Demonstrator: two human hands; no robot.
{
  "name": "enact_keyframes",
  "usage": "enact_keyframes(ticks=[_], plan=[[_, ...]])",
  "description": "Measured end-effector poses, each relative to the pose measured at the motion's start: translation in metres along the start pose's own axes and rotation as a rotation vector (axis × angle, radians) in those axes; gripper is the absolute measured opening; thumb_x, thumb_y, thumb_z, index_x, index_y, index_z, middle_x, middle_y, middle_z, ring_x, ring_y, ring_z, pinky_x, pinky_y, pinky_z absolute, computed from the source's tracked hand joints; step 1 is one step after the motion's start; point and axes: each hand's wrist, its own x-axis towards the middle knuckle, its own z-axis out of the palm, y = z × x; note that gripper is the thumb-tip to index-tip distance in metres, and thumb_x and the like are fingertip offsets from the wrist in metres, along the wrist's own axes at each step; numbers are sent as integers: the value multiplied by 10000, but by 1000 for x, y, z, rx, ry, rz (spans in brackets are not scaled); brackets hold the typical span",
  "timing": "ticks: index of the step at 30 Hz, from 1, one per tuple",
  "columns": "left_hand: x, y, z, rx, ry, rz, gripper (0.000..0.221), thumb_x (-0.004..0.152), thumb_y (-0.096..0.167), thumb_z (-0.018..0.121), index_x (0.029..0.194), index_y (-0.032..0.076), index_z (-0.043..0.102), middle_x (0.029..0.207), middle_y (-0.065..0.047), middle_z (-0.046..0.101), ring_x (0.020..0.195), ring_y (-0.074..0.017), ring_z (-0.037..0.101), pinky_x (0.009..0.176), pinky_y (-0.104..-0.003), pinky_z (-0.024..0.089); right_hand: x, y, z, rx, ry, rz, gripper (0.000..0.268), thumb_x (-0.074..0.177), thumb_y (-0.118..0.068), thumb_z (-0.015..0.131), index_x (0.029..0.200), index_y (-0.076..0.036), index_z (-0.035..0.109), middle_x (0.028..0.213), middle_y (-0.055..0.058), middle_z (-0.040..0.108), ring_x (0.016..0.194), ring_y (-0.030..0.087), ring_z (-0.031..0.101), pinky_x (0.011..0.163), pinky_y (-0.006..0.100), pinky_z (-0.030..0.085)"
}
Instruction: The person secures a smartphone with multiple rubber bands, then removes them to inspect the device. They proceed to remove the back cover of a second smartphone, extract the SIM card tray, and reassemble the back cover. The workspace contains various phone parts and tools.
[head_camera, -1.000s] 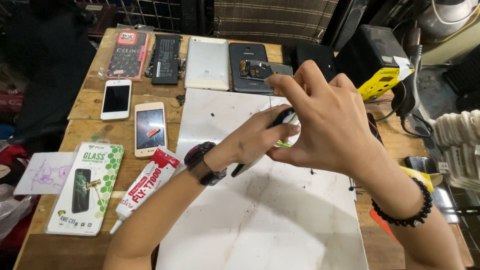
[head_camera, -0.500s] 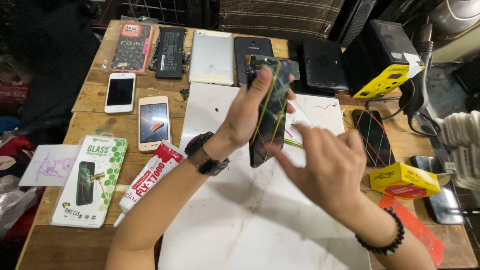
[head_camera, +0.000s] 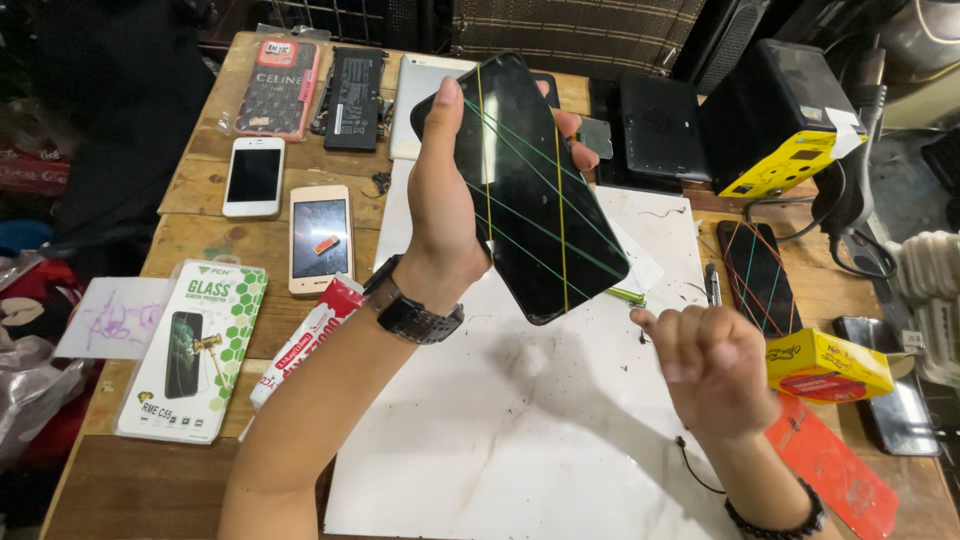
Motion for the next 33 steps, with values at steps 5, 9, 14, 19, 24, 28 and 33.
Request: enact_keyframes(ticks=[5,9,14,19,24,28,33], plan=[[-7,-5,7,-38,-11,50,677,1089,588,330,1367,-5,500,1167,-214,647,1030,-358,696,905,-506,601,0,0,-7,557,339,227,374,989,-294,616,713,-143,414,567,-22,360,489,79,328,1135,387,460],[-7,1,5,-83,-15,50,661,1103,584,335,1362,-5,488,1184,-203,634,1058,-357,703,926,-509,609,1,-10,-16,816,121,147,407,1111,-304,555,799,-101,391,625,-7,351,512,91,316,804,305,484],[-5,4,7,52,-1,61,644,1078,569,346,1334,2,512,1163,-214,656,1033,-353,717,876,-477,635,0,-27,2,-235,-164,-216,406,1019,-402,699,824,-102,508,648,8,436,571,92,427,718,255,498],[-9,13,12,168,-12,40,649,1083,555,357,1283,-30,553,1160,-236,681,1015,-359,730,799,-458,642,28,-39,21,-1519,-608,-967,298,794,-307,754,753,-88,557,654,16,451,622,239,548,725,361,534],[-13,8,16,60,-4,0,677,1092,563,363,1277,-50,582,1205,-240,670,1069,-369,714,850,-460,637,33,-26,21,-1722,-641,-911,300,774,-250,854,799,-89,602,736,29,527,705,232,602,795,396,563],[-13,-3,14,-113,3,-24,680,1092,576,338,1267,-34,581,1214,-225,661,1130,-383,707,949,-471,621,31,12,27,-1644,-599,-839,305,783,-203,862,946,-44,658,918,85,638,805,241,645,744,377,519],[-11,-1,0,-113,93,81,741,1109,593,305,1267,-63,612,1179,-239,683,1121,-350,697,997,-451,588,23,41,69,-1184,-598,-516,461,812,-161,789,1169,45,582,1163,218,653,1102,382,649,986,492,475]])
